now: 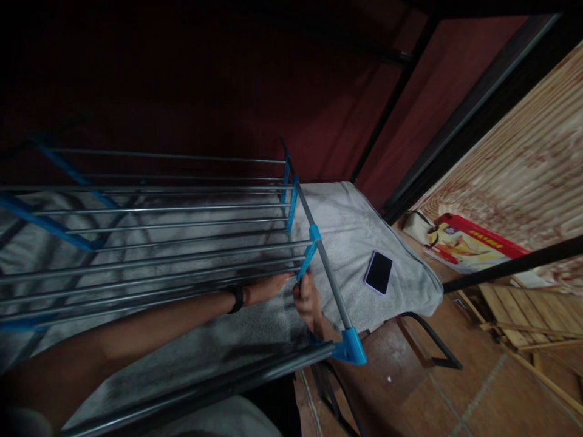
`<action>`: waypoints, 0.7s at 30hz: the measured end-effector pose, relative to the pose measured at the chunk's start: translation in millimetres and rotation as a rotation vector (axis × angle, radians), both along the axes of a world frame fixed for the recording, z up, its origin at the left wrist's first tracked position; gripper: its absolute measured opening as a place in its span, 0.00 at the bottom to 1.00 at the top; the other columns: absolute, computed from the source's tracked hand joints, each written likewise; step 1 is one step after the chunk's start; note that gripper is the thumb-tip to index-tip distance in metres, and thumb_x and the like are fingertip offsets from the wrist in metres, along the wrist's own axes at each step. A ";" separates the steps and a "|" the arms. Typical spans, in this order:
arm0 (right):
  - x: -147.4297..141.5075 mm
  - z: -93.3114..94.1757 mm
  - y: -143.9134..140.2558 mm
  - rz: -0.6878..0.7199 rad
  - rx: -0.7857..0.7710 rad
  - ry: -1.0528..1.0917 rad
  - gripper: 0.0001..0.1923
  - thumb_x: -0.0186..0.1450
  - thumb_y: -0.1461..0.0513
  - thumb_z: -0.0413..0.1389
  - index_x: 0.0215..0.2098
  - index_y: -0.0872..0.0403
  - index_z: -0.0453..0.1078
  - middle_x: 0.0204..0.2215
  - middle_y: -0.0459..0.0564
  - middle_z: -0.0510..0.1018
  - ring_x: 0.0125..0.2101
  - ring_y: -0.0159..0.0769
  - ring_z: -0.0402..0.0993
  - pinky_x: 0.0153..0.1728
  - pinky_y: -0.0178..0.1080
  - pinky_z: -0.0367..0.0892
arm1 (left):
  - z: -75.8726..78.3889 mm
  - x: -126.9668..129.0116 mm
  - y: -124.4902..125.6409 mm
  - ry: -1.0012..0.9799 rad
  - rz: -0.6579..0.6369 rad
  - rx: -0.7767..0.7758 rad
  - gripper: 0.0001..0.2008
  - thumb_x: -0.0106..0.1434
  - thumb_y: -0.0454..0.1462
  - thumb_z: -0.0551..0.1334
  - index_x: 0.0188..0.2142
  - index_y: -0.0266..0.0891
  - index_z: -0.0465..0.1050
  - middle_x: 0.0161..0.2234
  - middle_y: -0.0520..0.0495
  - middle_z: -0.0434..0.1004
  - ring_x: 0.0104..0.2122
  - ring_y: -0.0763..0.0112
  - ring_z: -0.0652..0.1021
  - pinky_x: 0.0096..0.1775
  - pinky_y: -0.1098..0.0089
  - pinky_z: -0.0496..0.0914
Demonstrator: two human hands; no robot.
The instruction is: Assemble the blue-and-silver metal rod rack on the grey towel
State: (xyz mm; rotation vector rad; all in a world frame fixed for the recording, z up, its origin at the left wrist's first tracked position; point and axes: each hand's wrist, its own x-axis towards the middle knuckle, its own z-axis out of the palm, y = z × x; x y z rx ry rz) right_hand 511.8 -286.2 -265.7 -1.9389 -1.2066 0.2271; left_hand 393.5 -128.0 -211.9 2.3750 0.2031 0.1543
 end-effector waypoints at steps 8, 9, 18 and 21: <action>-2.5 3.1 -0.7 -0.008 0.023 -0.006 0.19 0.70 0.62 0.47 0.59 0.51 0.60 0.49 0.54 0.71 0.46 0.43 0.70 0.50 0.46 0.69 | 4.6 0.3 -0.6 -0.014 -0.002 -0.046 0.22 0.73 0.35 0.49 0.63 0.42 0.70 0.64 0.40 0.71 0.63 0.53 0.70 0.66 0.48 0.61; -2.7 3.5 -0.9 -0.007 0.024 -0.005 0.19 0.69 0.62 0.48 0.58 0.51 0.60 0.49 0.54 0.71 0.46 0.42 0.70 0.50 0.46 0.69 | 6.1 0.5 -0.6 -0.008 -0.006 -0.056 0.22 0.73 0.35 0.49 0.63 0.43 0.69 0.64 0.41 0.70 0.63 0.53 0.70 0.66 0.48 0.62; -1.8 5.0 -0.3 -0.009 0.023 0.023 0.20 0.69 0.60 0.47 0.59 0.49 0.63 0.48 0.55 0.74 0.47 0.46 0.73 0.48 0.47 0.72 | 6.6 2.9 0.1 0.059 -0.004 -0.104 0.22 0.73 0.36 0.50 0.63 0.48 0.69 0.66 0.45 0.69 0.65 0.56 0.68 0.67 0.50 0.63; -1.3 6.3 -0.1 -0.028 0.004 0.027 0.21 0.69 0.59 0.48 0.60 0.45 0.62 0.48 0.54 0.75 0.46 0.46 0.74 0.49 0.48 0.72 | 3.8 4.1 2.0 0.031 -0.025 -0.079 0.22 0.72 0.35 0.50 0.61 0.45 0.70 0.64 0.41 0.70 0.66 0.54 0.67 0.67 0.46 0.61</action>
